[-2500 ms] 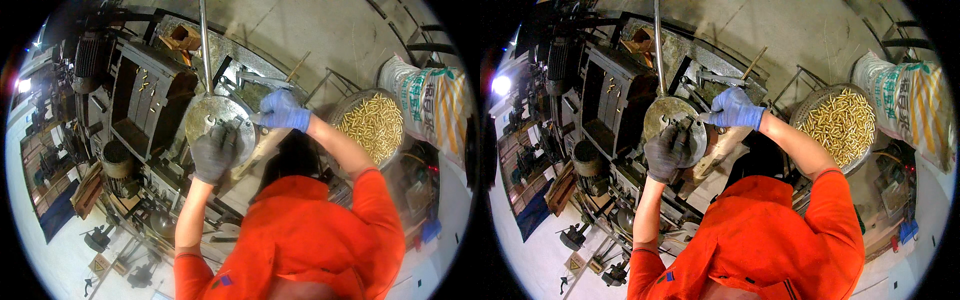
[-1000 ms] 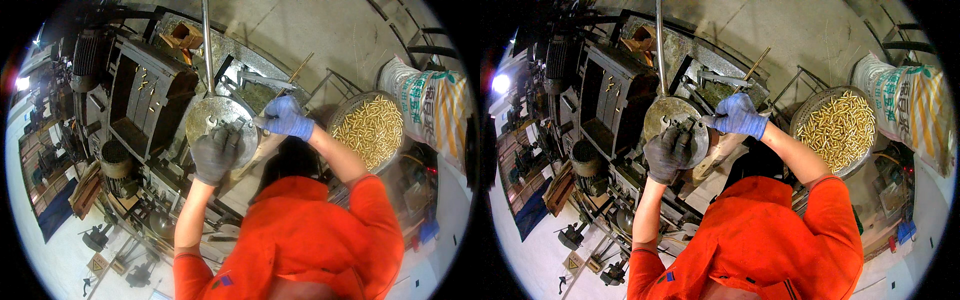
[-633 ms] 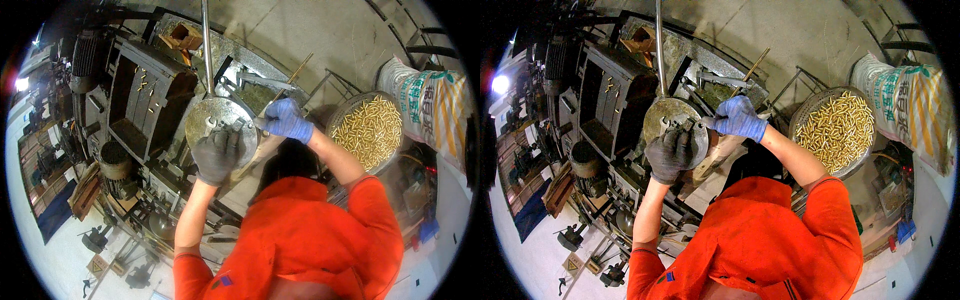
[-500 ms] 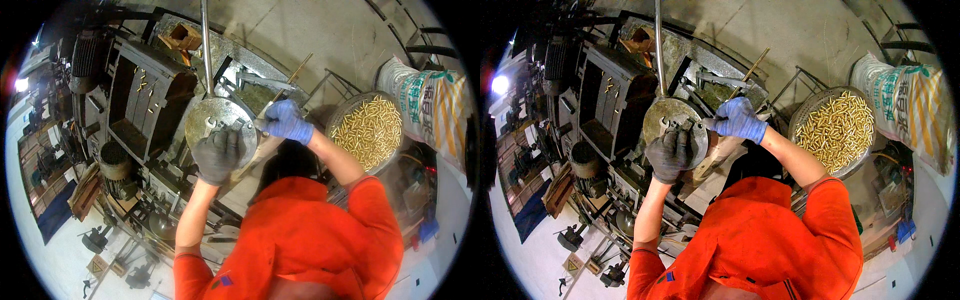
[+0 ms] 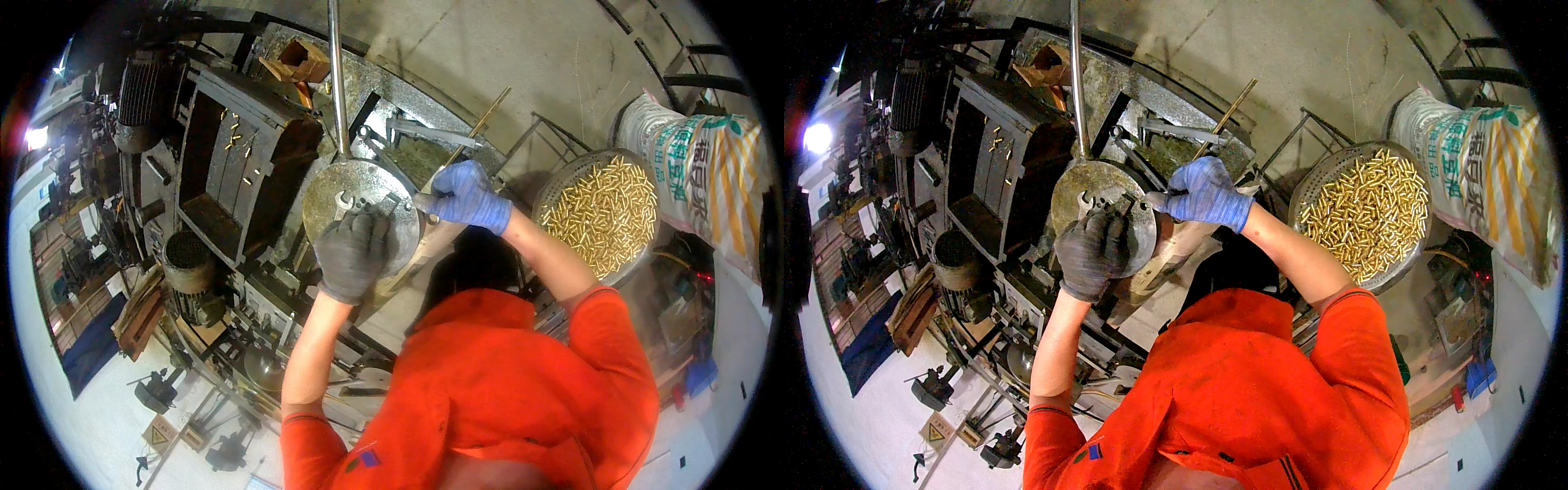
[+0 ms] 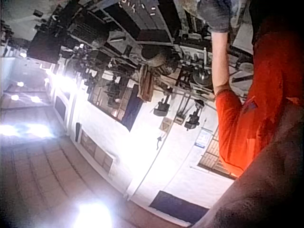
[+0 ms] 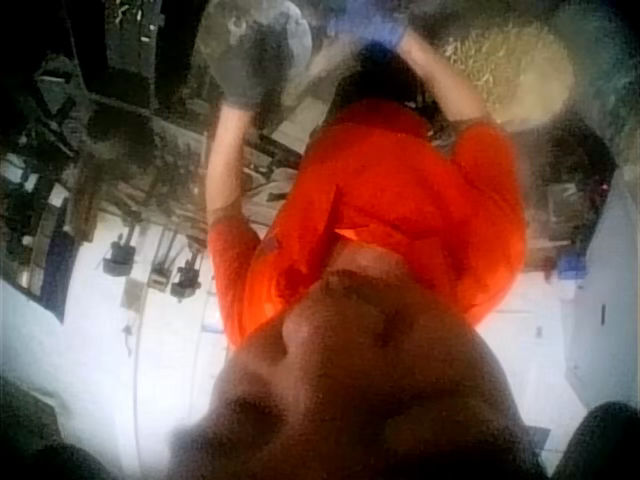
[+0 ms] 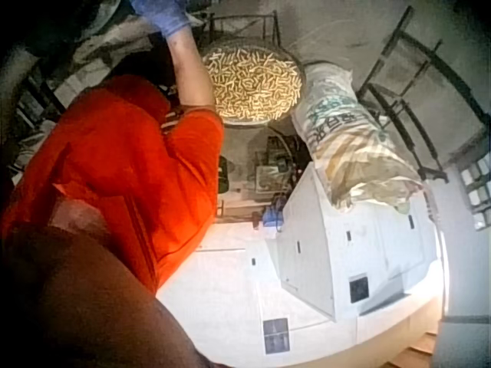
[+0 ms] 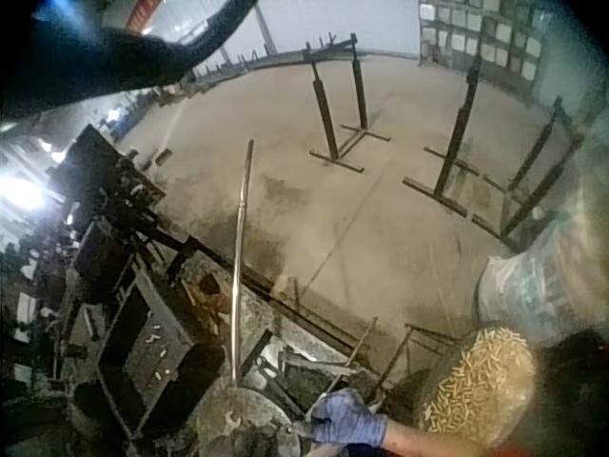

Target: The person operates a machine in a workshop, using a long metal rod to manipulate a rotating circular component. They then retrieve a wrench from a nearby table and use it to tighten a bolt on the machine's rotating part. The person continues to adjust the machine using the wrench and the metal rod.

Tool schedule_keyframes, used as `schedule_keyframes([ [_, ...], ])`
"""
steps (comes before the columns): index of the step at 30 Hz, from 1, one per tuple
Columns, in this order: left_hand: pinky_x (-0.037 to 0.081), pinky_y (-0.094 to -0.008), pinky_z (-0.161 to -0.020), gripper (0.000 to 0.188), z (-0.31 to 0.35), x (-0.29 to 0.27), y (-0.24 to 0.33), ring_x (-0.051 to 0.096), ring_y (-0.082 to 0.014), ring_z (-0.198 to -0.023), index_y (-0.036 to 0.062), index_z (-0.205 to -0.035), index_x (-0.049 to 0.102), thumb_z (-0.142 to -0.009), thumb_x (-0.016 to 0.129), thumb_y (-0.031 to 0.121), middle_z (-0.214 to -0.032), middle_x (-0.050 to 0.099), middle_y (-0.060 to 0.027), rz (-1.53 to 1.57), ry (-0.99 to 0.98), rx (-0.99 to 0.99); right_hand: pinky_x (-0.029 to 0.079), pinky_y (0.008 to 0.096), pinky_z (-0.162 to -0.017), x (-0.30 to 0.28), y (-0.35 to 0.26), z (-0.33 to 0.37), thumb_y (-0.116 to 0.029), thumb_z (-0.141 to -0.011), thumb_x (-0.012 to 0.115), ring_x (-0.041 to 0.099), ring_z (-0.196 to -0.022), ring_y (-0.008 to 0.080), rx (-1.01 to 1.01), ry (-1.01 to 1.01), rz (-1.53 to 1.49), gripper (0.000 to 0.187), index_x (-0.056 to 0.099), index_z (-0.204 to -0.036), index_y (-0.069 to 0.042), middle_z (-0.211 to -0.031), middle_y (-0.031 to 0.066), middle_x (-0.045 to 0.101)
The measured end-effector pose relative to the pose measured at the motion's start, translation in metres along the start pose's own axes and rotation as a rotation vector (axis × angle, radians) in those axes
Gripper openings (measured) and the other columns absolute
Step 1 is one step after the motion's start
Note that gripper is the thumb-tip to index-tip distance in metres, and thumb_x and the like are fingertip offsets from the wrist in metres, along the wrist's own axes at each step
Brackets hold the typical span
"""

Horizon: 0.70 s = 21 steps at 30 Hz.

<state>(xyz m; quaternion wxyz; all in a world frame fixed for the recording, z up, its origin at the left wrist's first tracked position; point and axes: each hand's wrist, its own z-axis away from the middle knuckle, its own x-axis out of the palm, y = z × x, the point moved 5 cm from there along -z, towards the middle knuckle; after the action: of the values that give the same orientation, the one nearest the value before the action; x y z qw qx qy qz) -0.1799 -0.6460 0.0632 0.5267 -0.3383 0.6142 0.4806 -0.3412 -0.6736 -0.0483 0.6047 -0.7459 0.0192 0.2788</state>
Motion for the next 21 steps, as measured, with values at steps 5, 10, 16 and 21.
schedule_keyframes([
  [5,0.047,-0.0376,-0.061,0.013,-0.006,-0.001,0.001,0.059,-0.0267,-0.063,0.0079,-0.075,0.057,-0.075,0.065,0.019,-0.069,0.059,-0.009,-0.025,-0.079,0.207,0.036,0.0359,-0.042,0.001,0.0,-0.003,-0.037,-0.073,0.069,0.046,-0.041,0.0285,-0.025,-0.031,0.023,0.044,0.055,-0.05,-0.003,-0.047,0.0149,0.046],
  [10,0.049,-0.0375,-0.067,0.017,-0.009,0.002,-0.006,0.059,-0.027,-0.07,0.0063,-0.079,0.057,-0.071,0.065,0.019,-0.073,0.058,-0.0095,-0.106,-0.231,0.393,0.038,0.0359,-0.043,-0.005,-0.003,-0.013,-0.037,-0.073,0.069,0.047,-0.041,0.0286,0.052,-0.15,-0.024,0.043,0.058,-0.052,-0.002,-0.048,0.0162,0.048],
  [16,0.049,-0.0328,-0.074,0.017,-0.016,-0.002,-0.003,0.057,-0.0205,-0.069,0.0035,-0.085,0.058,-0.074,0.055,0.016,-0.07,0.054,-0.0066,-0.1,-0.207,0.768,0.038,0.0366,-0.045,-0.006,-0.004,-0.018,-0.04,-0.073,0.068,0.048,-0.042,0.0295,0.046,-0.193,0.027,0.045,0.058,-0.052,-0.002,-0.049,0.0175,0.048],
  [21,0.047,-0.0329,-0.081,0.031,-0.018,0.004,-0.008,0.057,-0.0176,-0.073,0.0035,-0.1,0.056,-0.074,0.049,0.018,-0.071,0.053,-0.005,-0.19,-0.268,0.933,0.037,0.0382,-0.044,-0.005,-0.003,-0.021,-0.046,-0.074,0.064,0.048,-0.042,0.0299,0.047,-0.208,0.016,0.05,0.057,-0.05,-0.003,-0.048,0.0166,0.048],
])
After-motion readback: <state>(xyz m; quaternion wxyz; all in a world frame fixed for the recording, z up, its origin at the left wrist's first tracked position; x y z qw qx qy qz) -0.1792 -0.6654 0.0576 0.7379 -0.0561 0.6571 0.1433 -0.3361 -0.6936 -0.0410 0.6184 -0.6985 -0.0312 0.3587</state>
